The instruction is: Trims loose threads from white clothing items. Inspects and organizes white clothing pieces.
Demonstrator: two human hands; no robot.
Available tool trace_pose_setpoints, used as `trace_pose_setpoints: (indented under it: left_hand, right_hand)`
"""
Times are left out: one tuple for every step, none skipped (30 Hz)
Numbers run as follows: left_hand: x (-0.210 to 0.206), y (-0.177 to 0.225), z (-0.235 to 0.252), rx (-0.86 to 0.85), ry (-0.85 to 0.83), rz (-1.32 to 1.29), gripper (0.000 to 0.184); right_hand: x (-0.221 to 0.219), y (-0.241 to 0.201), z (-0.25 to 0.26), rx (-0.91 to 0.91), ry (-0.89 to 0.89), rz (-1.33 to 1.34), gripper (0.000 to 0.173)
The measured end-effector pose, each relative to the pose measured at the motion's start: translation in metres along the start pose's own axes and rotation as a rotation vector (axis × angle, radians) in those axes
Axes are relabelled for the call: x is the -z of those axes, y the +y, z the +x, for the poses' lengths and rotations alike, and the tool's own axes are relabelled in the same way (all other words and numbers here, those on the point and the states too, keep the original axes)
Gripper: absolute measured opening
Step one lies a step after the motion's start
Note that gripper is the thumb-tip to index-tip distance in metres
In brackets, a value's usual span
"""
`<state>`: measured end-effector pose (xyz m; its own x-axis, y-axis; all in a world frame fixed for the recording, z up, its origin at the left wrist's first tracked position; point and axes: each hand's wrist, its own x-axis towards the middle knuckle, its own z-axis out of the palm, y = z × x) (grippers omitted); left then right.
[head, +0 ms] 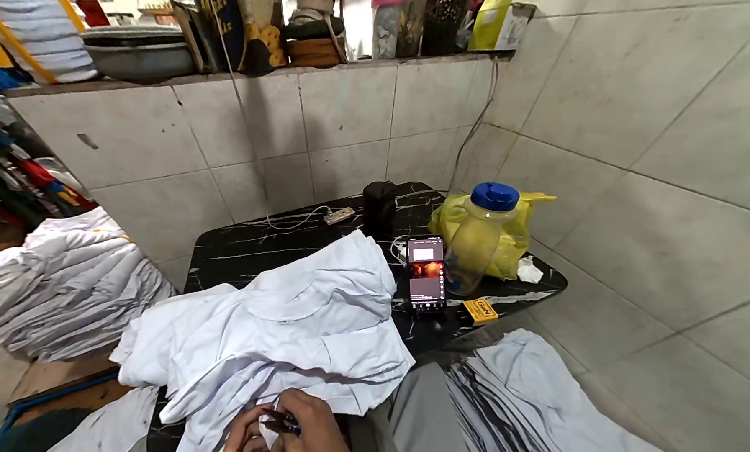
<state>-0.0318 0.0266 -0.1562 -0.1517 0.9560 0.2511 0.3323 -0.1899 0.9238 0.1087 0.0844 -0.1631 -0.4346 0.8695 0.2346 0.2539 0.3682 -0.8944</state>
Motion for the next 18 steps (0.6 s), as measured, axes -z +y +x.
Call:
trace_pose_setpoints:
  left_hand:
    - [-0.0001,-0.0003,-0.0002,-0.002,-0.002,0.025,0.050]
    - [-0.0003,-0.0008,-0.0004,-0.005,-0.002,0.054,0.049]
    - [-0.0007,-0.0020,-0.0006,-0.011,-0.001,0.078,0.049]
    - [-0.0012,-0.0034,-0.0007,-0.012,-0.001,0.090,0.049]
    - [-0.0019,-0.0043,-0.0009,-0.010,-0.001,0.095,0.048]
    - [-0.0022,-0.0043,-0.0010,-0.011,-0.004,0.097,0.048]
    - [-0.0024,-0.0037,-0.0008,-0.016,-0.005,0.098,0.048]
    - [-0.0027,-0.0033,-0.0006,-0.023,-0.003,0.100,0.048]
    - [-0.0029,-0.0039,-0.0004,-0.025,0.002,0.099,0.049]
    - [-0.0028,-0.0044,-0.0004,-0.022,0.008,0.098,0.050]
    - [-0.0025,-0.0050,-0.0005,-0.016,0.010,0.094,0.052]
    - [-0.0022,-0.0053,-0.0002,-0.009,0.007,0.084,0.053]
    - [-0.0020,-0.0048,0.0003,-0.006,0.001,0.076,0.052]
    - [-0.0018,-0.0036,0.0006,-0.004,-0.004,0.067,0.050]
    - [-0.0016,-0.0029,0.0007,-0.001,-0.006,0.059,0.048]
    - [-0.0017,-0.0025,0.0006,0.010,-0.006,0.046,0.047]
    - [-0.0018,-0.0025,0.0002,0.021,-0.005,0.037,0.043]
    - [-0.0019,-0.0025,0.0000,0.028,0.002,0.032,0.039]
  right_hand:
    - [-0.0004,-0.0001,-0.0006,0.015,0.004,-0.017,0.016]
    - [-0.0006,-0.0002,-0.0012,0.030,0.009,-0.025,0.018]
    - [-0.0005,-0.0003,-0.0016,0.041,0.013,-0.034,0.022]
    - [-0.0001,-0.0008,-0.0021,0.047,0.014,-0.045,0.023]
    - [0.0004,-0.0018,-0.0025,0.048,0.016,-0.054,0.023]
    - [0.0008,-0.0025,-0.0028,0.042,0.014,-0.063,0.022]
    - [0.0009,-0.0023,-0.0030,0.037,0.017,-0.071,0.020]
    - [0.0012,-0.0023,-0.0029,0.031,0.019,-0.075,0.018]
    - [0.0018,-0.0025,-0.0027,0.023,0.017,-0.070,0.017]
    - [0.0025,-0.0027,-0.0024,0.015,0.011,-0.057,0.019]
    - [0.0033,-0.0027,-0.0017,0.010,0.001,-0.044,0.022]
    - [0.0037,-0.0018,-0.0010,0.003,-0.009,-0.028,0.024]
    - [0.0035,-0.0002,-0.0001,-0.006,-0.017,-0.006,0.026]
    - [0.0036,0.0007,0.0005,-0.019,-0.024,0.018,0.027]
    - [0.0041,0.0009,0.0012,-0.032,-0.026,0.042,0.027]
    - [0.0045,0.0016,0.0020,-0.036,-0.021,0.066,0.027]
    - [0.0041,0.0030,0.0025,-0.030,-0.005,0.086,0.026]
    - [0.0030,0.0052,0.0030,-0.018,0.012,0.094,0.025]
